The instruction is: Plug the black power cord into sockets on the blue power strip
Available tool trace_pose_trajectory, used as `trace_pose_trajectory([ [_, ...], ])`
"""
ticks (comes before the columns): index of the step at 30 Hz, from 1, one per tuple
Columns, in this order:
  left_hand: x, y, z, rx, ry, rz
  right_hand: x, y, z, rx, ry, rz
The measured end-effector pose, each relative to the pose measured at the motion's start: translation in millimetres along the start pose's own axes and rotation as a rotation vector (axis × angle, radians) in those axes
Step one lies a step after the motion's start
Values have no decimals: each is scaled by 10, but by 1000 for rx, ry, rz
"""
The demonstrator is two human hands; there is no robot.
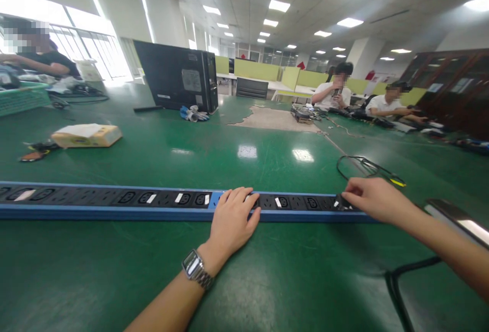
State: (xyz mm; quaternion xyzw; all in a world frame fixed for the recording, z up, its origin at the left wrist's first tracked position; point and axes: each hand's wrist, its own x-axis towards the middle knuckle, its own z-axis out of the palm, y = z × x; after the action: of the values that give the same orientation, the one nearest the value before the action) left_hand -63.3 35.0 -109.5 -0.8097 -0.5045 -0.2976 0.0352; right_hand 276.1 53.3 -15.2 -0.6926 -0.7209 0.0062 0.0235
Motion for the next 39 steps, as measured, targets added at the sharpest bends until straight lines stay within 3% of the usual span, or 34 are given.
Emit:
trace_pose_trajectory([
  [4,-1,4,-1,-8,14,3,45,-201,140,-102,16,16],
  [8,0,2,-5,-12,13,1,111,-224,139,-35,-23,0],
  [14,-1,11,-10,-17,-7,-13,137,-374,119,-149,-20,115],
  [23,-1,9,-16,-39,13,-6,100,-460,170,-190,-40,137],
  [39,-14,1,12,-38,6,-9,-186,-587,524,-241,102,178],
])
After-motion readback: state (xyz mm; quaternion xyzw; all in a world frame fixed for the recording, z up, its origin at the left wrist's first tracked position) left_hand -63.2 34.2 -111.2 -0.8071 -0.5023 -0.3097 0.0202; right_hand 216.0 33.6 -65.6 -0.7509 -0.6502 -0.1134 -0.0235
